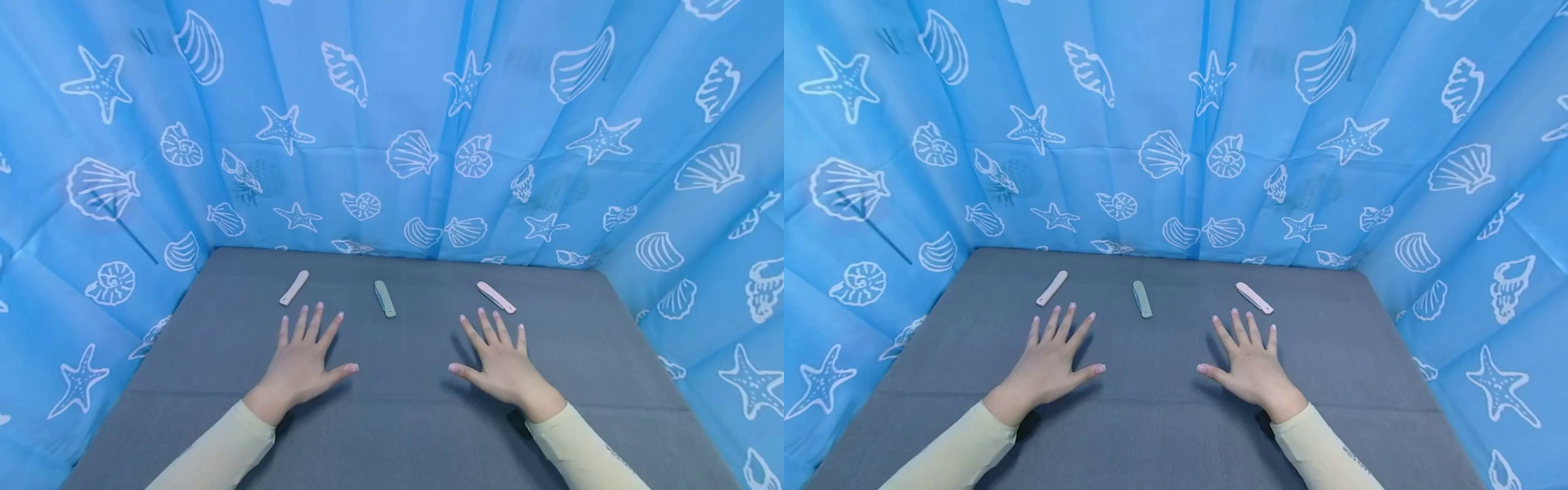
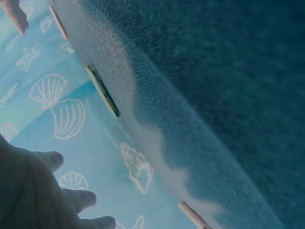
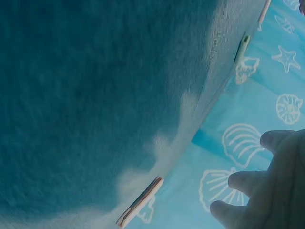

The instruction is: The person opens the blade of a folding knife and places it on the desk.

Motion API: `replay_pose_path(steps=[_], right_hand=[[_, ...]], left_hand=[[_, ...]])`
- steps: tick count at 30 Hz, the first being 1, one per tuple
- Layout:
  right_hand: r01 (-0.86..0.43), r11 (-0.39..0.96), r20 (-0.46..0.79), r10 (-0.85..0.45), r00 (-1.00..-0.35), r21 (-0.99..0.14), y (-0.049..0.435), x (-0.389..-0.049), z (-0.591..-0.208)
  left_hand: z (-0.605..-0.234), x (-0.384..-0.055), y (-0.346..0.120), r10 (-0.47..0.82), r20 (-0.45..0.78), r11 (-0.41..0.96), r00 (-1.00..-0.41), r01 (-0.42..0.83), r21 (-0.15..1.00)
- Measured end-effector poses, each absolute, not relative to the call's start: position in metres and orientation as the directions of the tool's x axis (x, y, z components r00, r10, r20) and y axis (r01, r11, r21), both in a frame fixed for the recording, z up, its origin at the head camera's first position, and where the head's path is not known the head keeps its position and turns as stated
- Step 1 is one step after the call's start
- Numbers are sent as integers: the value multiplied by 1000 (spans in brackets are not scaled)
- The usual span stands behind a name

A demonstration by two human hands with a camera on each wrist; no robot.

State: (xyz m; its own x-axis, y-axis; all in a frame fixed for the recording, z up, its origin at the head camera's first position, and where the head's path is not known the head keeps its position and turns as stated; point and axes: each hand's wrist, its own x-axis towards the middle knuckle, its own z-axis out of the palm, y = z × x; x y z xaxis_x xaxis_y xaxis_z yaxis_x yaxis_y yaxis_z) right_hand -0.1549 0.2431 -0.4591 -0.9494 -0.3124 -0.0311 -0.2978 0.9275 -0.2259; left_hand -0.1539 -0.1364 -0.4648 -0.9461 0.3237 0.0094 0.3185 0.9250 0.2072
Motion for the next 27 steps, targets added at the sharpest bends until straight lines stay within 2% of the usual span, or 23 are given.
replay_pose_path(steps=[4,12,19,27], right_hand=[[-301,919,-29,-318,-948,-254,248,-161,-460],[-344,890,71,-339,-938,-299,258,-173,-461],[-320,910,68,-313,-947,-263,269,-192,-463],[-289,906,52,-287,-956,-310,280,-209,-457]], left_hand=[[-466,-159,-131,321,28,920,-947,319,230],[-463,-171,-116,326,38,902,-945,323,288],[-461,-182,-100,364,36,873,-931,355,334],[-463,-195,-83,385,35,851,-922,370,373]])
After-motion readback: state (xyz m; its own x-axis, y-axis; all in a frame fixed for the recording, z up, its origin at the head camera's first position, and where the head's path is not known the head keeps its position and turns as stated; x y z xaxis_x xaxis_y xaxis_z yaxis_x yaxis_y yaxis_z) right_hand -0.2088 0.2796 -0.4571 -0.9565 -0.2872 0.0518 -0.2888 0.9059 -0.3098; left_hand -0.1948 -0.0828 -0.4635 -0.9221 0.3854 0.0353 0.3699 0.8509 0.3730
